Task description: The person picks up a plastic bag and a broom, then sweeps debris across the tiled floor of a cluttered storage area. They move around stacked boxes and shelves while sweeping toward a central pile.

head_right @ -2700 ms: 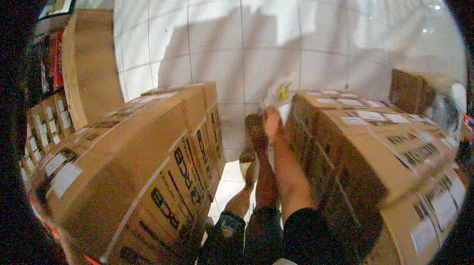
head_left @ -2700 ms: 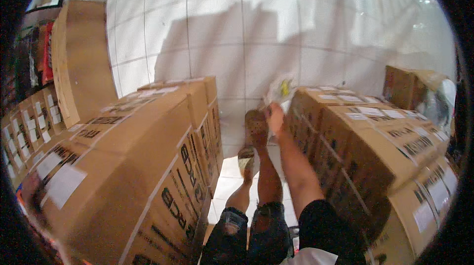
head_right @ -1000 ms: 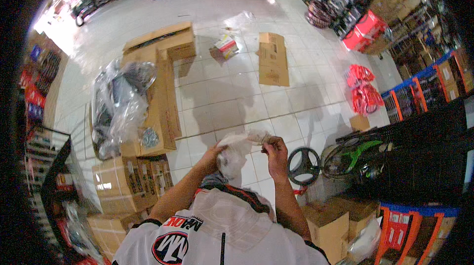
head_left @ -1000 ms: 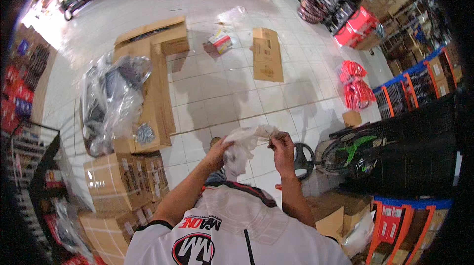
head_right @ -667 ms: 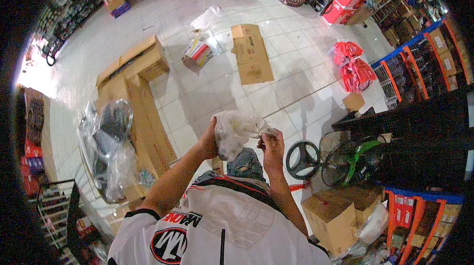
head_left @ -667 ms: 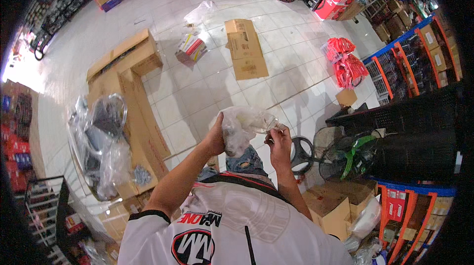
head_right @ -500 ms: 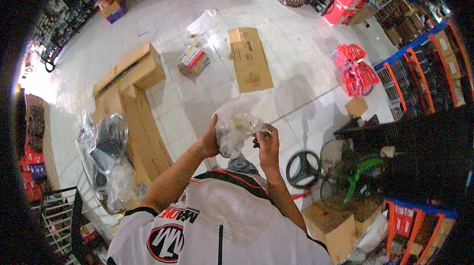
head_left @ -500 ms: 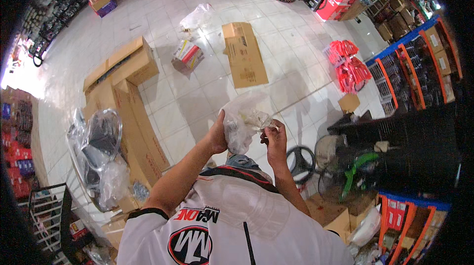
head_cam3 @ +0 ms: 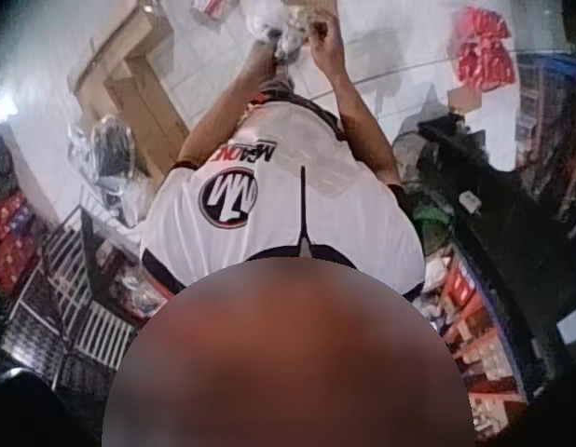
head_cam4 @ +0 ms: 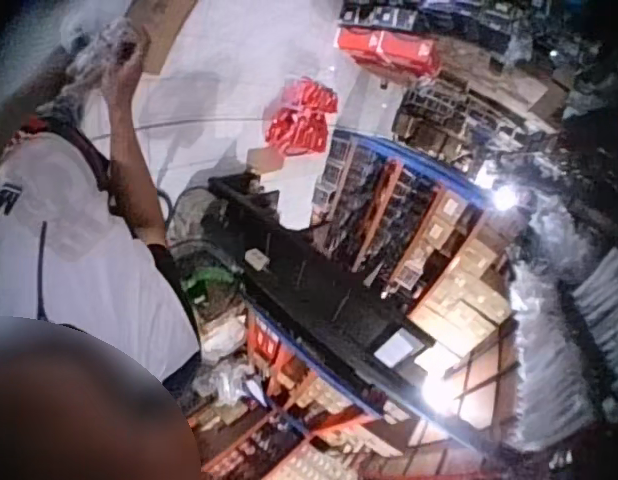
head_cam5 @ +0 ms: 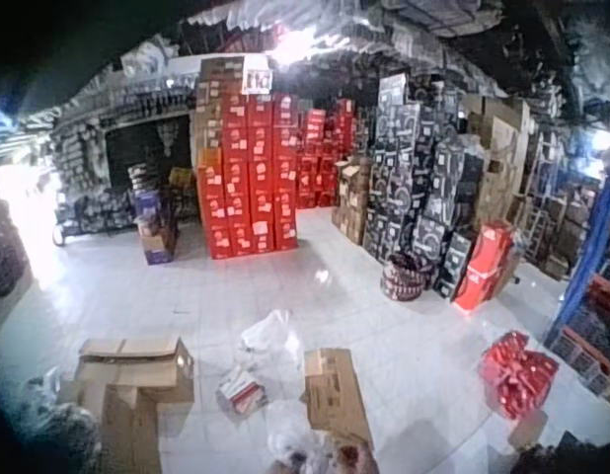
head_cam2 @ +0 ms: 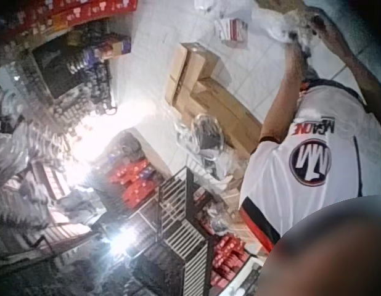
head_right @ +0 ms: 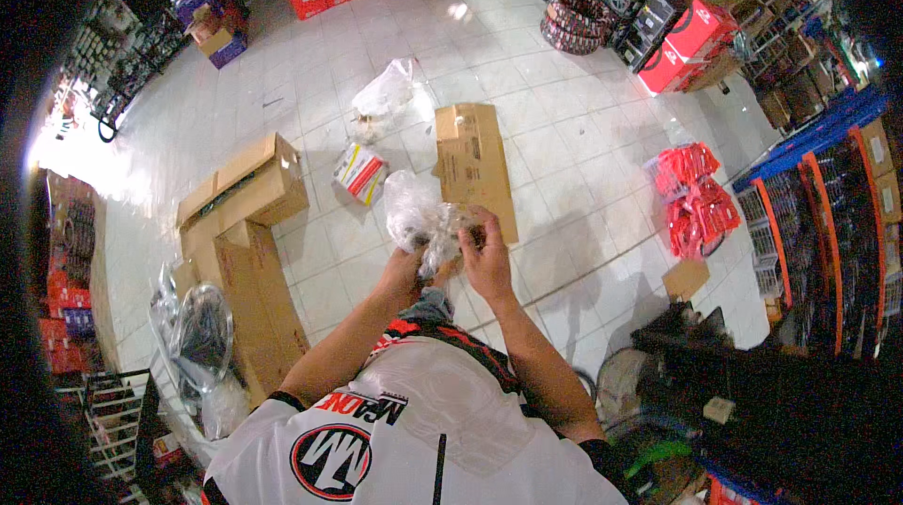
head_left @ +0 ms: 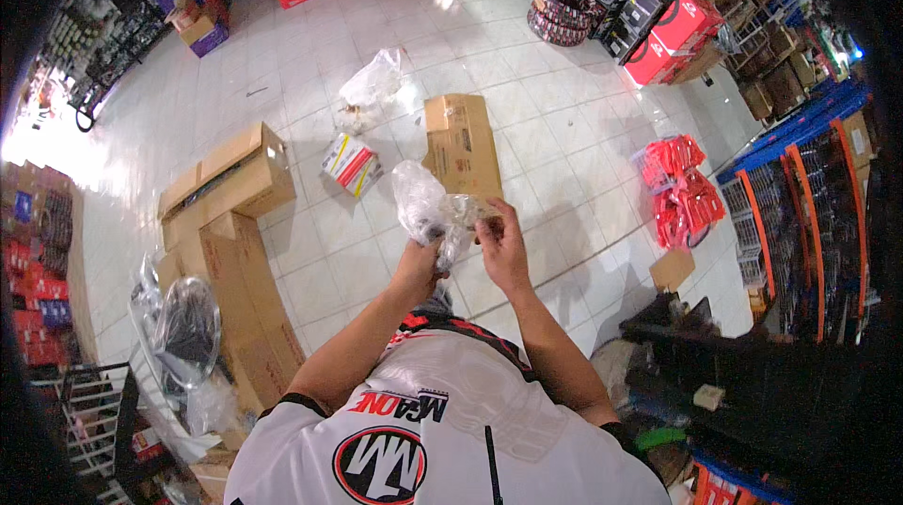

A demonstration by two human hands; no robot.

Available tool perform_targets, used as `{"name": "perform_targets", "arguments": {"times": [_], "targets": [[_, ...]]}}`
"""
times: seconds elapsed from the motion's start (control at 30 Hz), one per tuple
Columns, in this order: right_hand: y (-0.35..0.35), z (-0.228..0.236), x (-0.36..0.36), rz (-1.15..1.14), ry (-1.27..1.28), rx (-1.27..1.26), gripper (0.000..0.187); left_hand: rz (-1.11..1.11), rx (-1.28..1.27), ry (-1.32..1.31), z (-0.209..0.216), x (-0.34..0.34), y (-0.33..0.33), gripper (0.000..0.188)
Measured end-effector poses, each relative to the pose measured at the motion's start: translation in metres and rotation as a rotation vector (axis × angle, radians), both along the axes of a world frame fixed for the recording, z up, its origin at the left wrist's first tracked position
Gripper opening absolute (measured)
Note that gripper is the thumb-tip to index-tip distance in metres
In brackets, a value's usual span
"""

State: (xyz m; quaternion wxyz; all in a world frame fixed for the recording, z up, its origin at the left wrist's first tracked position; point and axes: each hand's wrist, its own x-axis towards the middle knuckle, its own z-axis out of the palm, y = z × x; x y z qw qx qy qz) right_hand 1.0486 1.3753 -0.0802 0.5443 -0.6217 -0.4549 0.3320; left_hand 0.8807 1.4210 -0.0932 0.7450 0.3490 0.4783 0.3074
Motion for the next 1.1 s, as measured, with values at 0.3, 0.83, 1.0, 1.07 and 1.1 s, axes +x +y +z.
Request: {"name": "perform_targets", "arguments": {"times": [0.3,0.83,1.0,1.07,1.1], "targets": [[0.201,-0.015,0.14,0.618,-0.663,0.05,0.051,-0.063,-0.162,-0.249,-0.034,0.133,0.218,0.036],[0.125,-0.095,0.596,-0.482,-0.022,-0.478,0.039,-0.4,-0.06,0.457,-0.155,0.453,0.473,0.087],[0.154,-0.085,0.708,-0.445,-0.065,-0.399,0.036,-0.781,0.255,0.606,-0.151,0.648,0.424,0.053],[0.156,-0.085,0.761,-0.419,-0.105,-0.468,0.036,-0.887,0.648,0.585,-0.169,0.683,0.429,0.053],[0.155,-0.087,0.78,-0.397,-0.113,-0.556,0.036,-0.819,0.599,0.564,-0.182,0.691,0.438,0.043]]}}
